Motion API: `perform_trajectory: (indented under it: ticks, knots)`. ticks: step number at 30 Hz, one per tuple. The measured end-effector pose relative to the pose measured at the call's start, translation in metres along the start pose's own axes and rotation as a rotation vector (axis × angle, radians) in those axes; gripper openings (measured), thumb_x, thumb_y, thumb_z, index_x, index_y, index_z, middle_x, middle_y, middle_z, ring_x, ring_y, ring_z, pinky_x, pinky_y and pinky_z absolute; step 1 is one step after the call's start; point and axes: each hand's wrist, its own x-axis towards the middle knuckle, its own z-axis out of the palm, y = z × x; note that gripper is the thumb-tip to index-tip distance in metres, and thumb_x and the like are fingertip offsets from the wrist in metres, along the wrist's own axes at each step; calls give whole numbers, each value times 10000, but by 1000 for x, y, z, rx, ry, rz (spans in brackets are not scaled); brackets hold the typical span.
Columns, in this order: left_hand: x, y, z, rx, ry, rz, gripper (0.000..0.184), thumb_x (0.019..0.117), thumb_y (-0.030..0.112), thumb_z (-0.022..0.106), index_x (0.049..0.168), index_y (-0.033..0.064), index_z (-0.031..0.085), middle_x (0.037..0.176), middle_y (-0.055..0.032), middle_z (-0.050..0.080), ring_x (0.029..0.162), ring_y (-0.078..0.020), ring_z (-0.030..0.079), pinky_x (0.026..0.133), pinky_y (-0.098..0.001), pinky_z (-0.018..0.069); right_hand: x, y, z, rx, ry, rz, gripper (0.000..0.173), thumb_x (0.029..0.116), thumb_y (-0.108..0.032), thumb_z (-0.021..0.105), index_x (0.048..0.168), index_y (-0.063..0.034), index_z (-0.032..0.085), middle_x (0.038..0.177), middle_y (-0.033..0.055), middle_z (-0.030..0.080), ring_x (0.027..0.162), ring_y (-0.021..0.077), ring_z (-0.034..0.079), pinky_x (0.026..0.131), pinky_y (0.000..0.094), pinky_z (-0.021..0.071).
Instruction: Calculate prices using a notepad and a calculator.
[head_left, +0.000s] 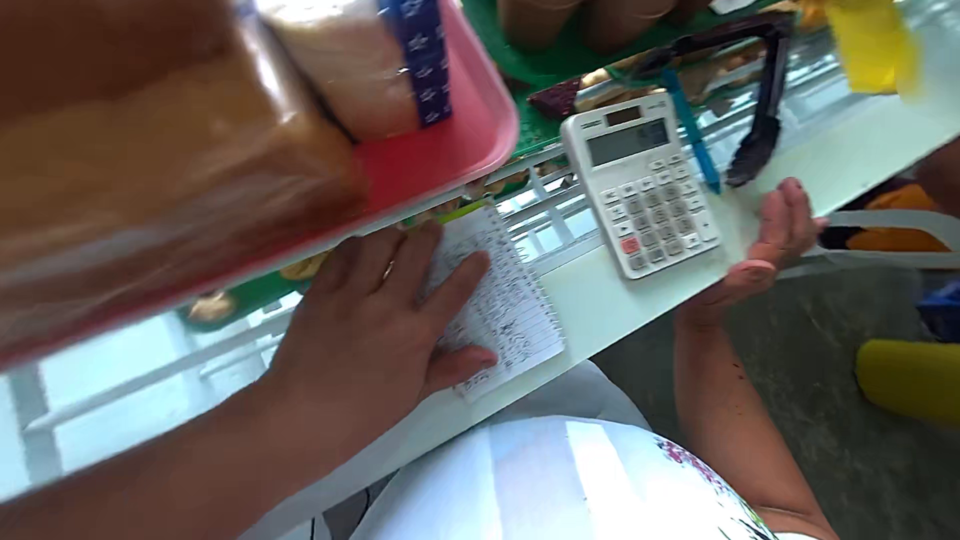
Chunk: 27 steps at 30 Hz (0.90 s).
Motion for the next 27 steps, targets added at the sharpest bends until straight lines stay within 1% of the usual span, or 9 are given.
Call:
perform_trajectory:
  ticks: [2, 4, 7, 11, 14, 18, 23, 25, 27]
  knots:
    - [3, 0, 0, -15, -14, 9, 778, 972, 745, 292, 1497, 228, 539, 1421, -273, 529, 1267, -477, 526, 1003, -635, 399, 0, 3, -1, 3, 9, -2, 804, 1027, -690, 166, 1479, -126, 519, 1582, 91, 454, 1538, 245, 278, 1274, 496, 78]
    - [3, -1, -1, -22, -19, 18, 770, 975, 739, 297, 1501, 229, 535, 1434, -271, 520, 1271, -469, 525, 1014, -626, 394, 0, 4, 0, 18, 19, -6, 784, 1035, -676, 172, 1486, -132, 511, 1577, 91, 455, 1538, 246, 271, 1273, 484, 77]
    - [3, -1, -1, -19, -24, 24, 768, 978, 734, 290, 1511, 232, 526, 1438, -273, 513, 1285, -468, 517, 1024, -629, 385, 0, 3, 0, 5, 27, -10, 783, 1037, -676, 170, 1481, -132, 517, 1551, 106, 484, 1528, 258, 295, 1270, 486, 91]
    - [3, -1, -3, -19, -51, 23, 769, 980, 733, 280, 1528, 242, 505, 1452, -278, 502, 1293, -473, 508, 1025, -627, 375, 0, 1, 0, -14, 38, -9, 800, 1040, -668, 170, 1474, -93, 517, 1520, 147, 505, 1507, 290, 326, 1264, 489, 109]
    - [3, -2, -4, -30, -62, 28, 781, 974, 739, 292, 1538, 236, 490, 1466, -278, 486, 1297, -475, 498, 1033, -631, 367, 0, 0, 0, -20, 39, -10, 810, 1034, -681, 174, 1485, -95, 504, 1522, 136, 498, 1510, 278, 316, 1265, 471, 107]
    - [3, -2, -2, -28, -50, 31, 783, 978, 729, 299, 1535, 214, 493, 1468, -286, 479, 1293, -484, 495, 1018, -635, 365, -1, 1, -1, -55, 46, -12, 836, 1022, -701, 171, 1475, -83, 507, 1505, 143, 517, 1500, 277, 339, 1264, 486, 104]
    - [3, -2, -2, -38, -53, 24, 779, 976, 731, 311, 1539, 222, 488, 1460, -285, 484, 1290, -483, 493, 1027, -637, 354, -2, 4, 1, -52, 61, -23, 833, 1017, -710, 173, 1477, -102, 508, 1485, 138, 528, 1481, 272, 360, 1258, 480, 119]
    - [3, -2, -2, -35, -53, 25, 776, 977, 729, 311, 1536, 223, 493, 1475, -282, 480, 1325, -481, 478, 1046, -631, 355, -2, 6, 1, -46, 57, -26, 832, 1011, -718, 182, 1487, -112, 496, 1495, 133, 514, 1487, 271, 344, 1258, 470, 122]
    - [3, -2, -3, -36, -51, 29, 771, 978, 725, 315, 1533, 222, 498, 1484, -280, 477, 1346, -478, 467, 1067, -625, 349, -2, 5, 0, -41, 46, -40, 808, 1025, -693, 182, 1500, -115, 488, 1506, 132, 504, 1486, 272, 342, 1252, 465, 140]
